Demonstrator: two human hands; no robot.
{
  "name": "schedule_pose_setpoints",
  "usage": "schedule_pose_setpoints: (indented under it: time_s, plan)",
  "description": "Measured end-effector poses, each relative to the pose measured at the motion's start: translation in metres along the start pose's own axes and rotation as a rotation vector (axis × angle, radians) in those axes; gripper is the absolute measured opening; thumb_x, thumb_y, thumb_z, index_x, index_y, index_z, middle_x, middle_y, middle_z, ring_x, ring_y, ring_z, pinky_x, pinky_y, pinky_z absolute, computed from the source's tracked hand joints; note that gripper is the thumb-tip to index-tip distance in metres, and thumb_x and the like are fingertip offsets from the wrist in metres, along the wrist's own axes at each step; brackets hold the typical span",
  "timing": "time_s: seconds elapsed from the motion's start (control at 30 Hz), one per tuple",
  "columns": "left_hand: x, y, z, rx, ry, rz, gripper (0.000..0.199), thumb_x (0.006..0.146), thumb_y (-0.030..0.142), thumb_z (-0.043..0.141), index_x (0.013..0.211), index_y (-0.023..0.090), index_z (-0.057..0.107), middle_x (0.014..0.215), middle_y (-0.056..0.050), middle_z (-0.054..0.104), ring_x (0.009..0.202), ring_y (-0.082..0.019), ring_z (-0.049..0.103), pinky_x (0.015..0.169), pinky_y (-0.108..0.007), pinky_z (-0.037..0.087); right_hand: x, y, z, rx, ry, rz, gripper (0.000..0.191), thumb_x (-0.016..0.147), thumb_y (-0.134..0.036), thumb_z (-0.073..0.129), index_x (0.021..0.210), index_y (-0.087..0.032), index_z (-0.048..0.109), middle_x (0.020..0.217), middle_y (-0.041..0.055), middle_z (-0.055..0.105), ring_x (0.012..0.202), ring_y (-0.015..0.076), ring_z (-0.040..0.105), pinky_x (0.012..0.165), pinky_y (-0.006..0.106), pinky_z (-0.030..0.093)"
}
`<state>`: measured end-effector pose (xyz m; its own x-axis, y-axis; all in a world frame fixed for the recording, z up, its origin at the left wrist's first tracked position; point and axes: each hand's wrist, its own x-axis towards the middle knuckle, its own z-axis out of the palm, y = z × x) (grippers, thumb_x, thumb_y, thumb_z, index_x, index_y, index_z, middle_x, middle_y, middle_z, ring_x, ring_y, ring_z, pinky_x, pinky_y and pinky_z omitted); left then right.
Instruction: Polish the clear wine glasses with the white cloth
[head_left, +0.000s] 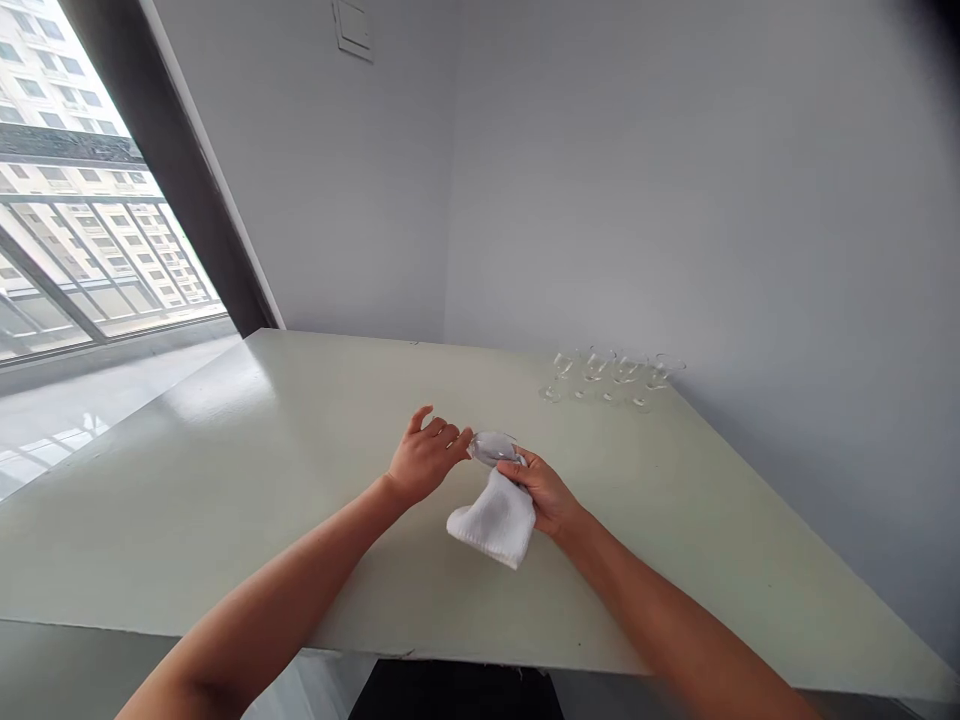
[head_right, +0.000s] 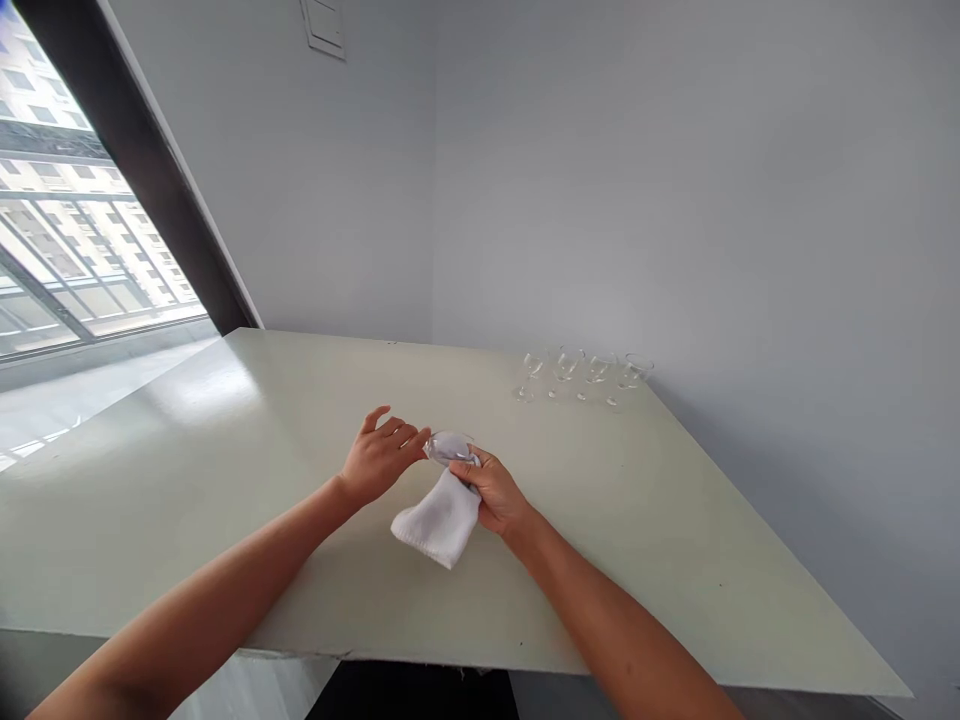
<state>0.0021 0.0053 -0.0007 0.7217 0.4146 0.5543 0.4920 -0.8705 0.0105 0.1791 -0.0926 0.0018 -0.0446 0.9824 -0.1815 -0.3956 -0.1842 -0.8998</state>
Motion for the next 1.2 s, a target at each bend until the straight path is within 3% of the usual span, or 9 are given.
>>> schedule_pose_setpoints:
  time_s: [0.2, 0.33, 0.43, 0.57, 0.73, 0.93, 1.03, 1.13, 1.2]
  plan:
    - [0.002, -0.008, -0.011, -0.565, -0.432, -0.127, 0.038, 0.082, 0.051, 0.041, 0.077, 0.02, 0.063, 0.061, -0.001, 0.057, 0.059, -0.012, 0.051, 0.063, -0.025, 0.038, -0.012, -0.004, -0.005, -0.641, -0.15, -0.209, 0.029, 0.068, -0.028, 0.066, 0.097, -0.021, 0.065, 0.076, -0.0013, 0.06, 0.068, 0.0134, 0.051, 0.062, 0.024, 0.039]
    - [0.005, -0.008, -0.021, -0.825, -0.771, -0.193, 0.045, 0.078, 0.056, 0.042, 0.067, 0.018, 0.063, 0.059, -0.001, 0.058, 0.054, -0.012, 0.05, 0.052, -0.022, 0.037, -0.009, -0.003, -0.012, -0.58, -0.271, -0.125, 0.022, 0.065, -0.029, 0.069, 0.084, -0.018, 0.067, 0.071, -0.0018, 0.059, 0.065, 0.013, 0.051, 0.06, 0.024, 0.038]
    - [0.005, 0.0, -0.022, -0.534, -0.42, -0.188, 0.032, 0.081, 0.047, 0.046, 0.089, 0.022, 0.064, 0.083, -0.005, 0.065, 0.079, -0.018, 0.056, 0.072, -0.031, 0.042, -0.002, 0.0, -0.014, -0.274, -0.099, -0.037, 0.027, 0.061, -0.029, 0.073, 0.084, -0.017, 0.065, 0.067, -0.0018, 0.058, 0.06, 0.0117, 0.052, 0.057, 0.023, 0.039]
    - [0.004, 0.013, -0.016, -0.128, -0.054, -0.042, 0.023, 0.084, 0.029, 0.046, 0.104, 0.025, 0.058, 0.09, -0.006, 0.064, 0.101, -0.021, 0.05, 0.1, -0.048, 0.019, 0.004, 0.003, -0.009, 0.095, 0.017, 0.02, 0.03, 0.064, -0.032, 0.071, 0.089, -0.018, 0.063, 0.074, 0.001, 0.06, 0.066, 0.0131, 0.055, 0.063, 0.026, 0.043]
    - [0.002, 0.004, -0.014, -0.233, -0.117, -0.104, 0.027, 0.085, 0.039, 0.041, 0.083, 0.023, 0.063, 0.064, -0.002, 0.06, 0.071, -0.014, 0.053, 0.093, -0.039, 0.029, -0.006, -0.004, -0.007, -0.168, -0.101, -0.075, 0.031, 0.066, -0.033, 0.069, 0.092, -0.018, 0.064, 0.072, -0.0006, 0.059, 0.062, 0.0107, 0.051, 0.059, 0.022, 0.039]
    - [0.004, -0.004, -0.017, -0.808, -0.715, -0.25, 0.049, 0.081, 0.056, 0.035, 0.074, 0.018, 0.064, 0.058, -0.001, 0.056, 0.052, -0.011, 0.047, 0.051, -0.023, 0.037, -0.013, -0.016, -0.017, -0.601, -0.249, -0.122, 0.023, 0.065, -0.031, 0.068, 0.084, -0.019, 0.068, 0.074, -0.0007, 0.061, 0.067, 0.0138, 0.052, 0.059, 0.024, 0.038]
    - [0.004, 0.007, -0.017, -0.56, -0.432, -0.232, 0.037, 0.084, 0.046, 0.038, 0.092, 0.021, 0.063, 0.078, -0.004, 0.064, 0.073, -0.016, 0.055, 0.07, -0.03, 0.042, -0.006, -0.012, -0.017, -0.339, -0.132, -0.063, 0.029, 0.06, -0.031, 0.072, 0.084, -0.016, 0.066, 0.066, -0.0014, 0.058, 0.057, 0.0113, 0.05, 0.054, 0.022, 0.038]
    - [0.003, 0.017, -0.016, -0.211, -0.108, -0.091, 0.027, 0.086, 0.031, 0.042, 0.107, 0.025, 0.057, 0.086, -0.005, 0.064, 0.094, -0.02, 0.053, 0.097, -0.046, 0.025, -0.001, -0.007, -0.012, -0.015, -0.01, 0.003, 0.033, 0.06, -0.032, 0.073, 0.087, -0.016, 0.064, 0.065, -0.0005, 0.057, 0.057, 0.0113, 0.051, 0.054, 0.023, 0.04]
    - [0.003, 0.017, -0.016, -0.127, -0.061, -0.039, 0.025, 0.086, 0.028, 0.042, 0.104, 0.026, 0.058, 0.079, -0.004, 0.064, 0.09, -0.019, 0.055, 0.101, -0.049, 0.017, -0.001, -0.006, -0.008, 0.065, -0.014, 0.017, 0.033, 0.062, -0.034, 0.071, 0.088, -0.016, 0.063, 0.067, 0.0005, 0.057, 0.059, 0.0117, 0.052, 0.056, 0.023, 0.041]
